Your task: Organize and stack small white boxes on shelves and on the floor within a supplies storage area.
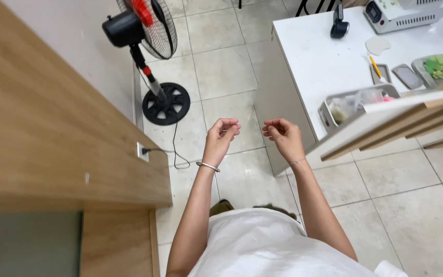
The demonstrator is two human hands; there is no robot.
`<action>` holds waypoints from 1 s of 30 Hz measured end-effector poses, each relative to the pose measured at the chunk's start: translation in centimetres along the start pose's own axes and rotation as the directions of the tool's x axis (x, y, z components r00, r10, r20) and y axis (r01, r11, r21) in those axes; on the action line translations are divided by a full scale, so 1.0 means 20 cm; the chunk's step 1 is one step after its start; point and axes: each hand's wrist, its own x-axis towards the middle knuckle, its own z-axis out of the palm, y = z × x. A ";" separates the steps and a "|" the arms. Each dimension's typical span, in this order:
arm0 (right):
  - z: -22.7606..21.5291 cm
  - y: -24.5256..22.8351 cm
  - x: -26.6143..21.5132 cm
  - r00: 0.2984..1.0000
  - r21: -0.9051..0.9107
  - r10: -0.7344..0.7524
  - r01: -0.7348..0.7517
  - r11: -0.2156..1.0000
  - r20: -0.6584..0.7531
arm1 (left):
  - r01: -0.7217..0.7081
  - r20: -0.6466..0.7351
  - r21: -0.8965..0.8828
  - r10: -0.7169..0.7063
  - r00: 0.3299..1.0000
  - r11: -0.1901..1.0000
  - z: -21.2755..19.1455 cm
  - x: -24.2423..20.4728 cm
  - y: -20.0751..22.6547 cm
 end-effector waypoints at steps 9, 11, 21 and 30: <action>0.12 -0.02 0.99 0.998 0.030 0.058 -0.057 0.998 -0.029 | 0.092 0.055 -0.029 -0.090 0.994 0.995 -0.09 0.99 -0.09; 0.13 -0.04 1.30 0.999 0.022 0.044 -0.044 0.999 -0.027 | 0.073 0.055 -0.038 -0.071 0.996 0.997 -0.10 1.28 -0.10; 0.09 -0.26 2.68 0.999 0.068 -0.031 0.029 0.997 0.020 | 0.007 -0.028 -0.053 -0.008 1.000 0.999 -0.07 2.63 0.08; 0.12 -0.20 3.59 0.998 0.048 0.052 -0.050 0.998 -0.042 | 0.082 0.042 -0.058 -0.080 0.996 0.995 -0.12 3.62 -0.01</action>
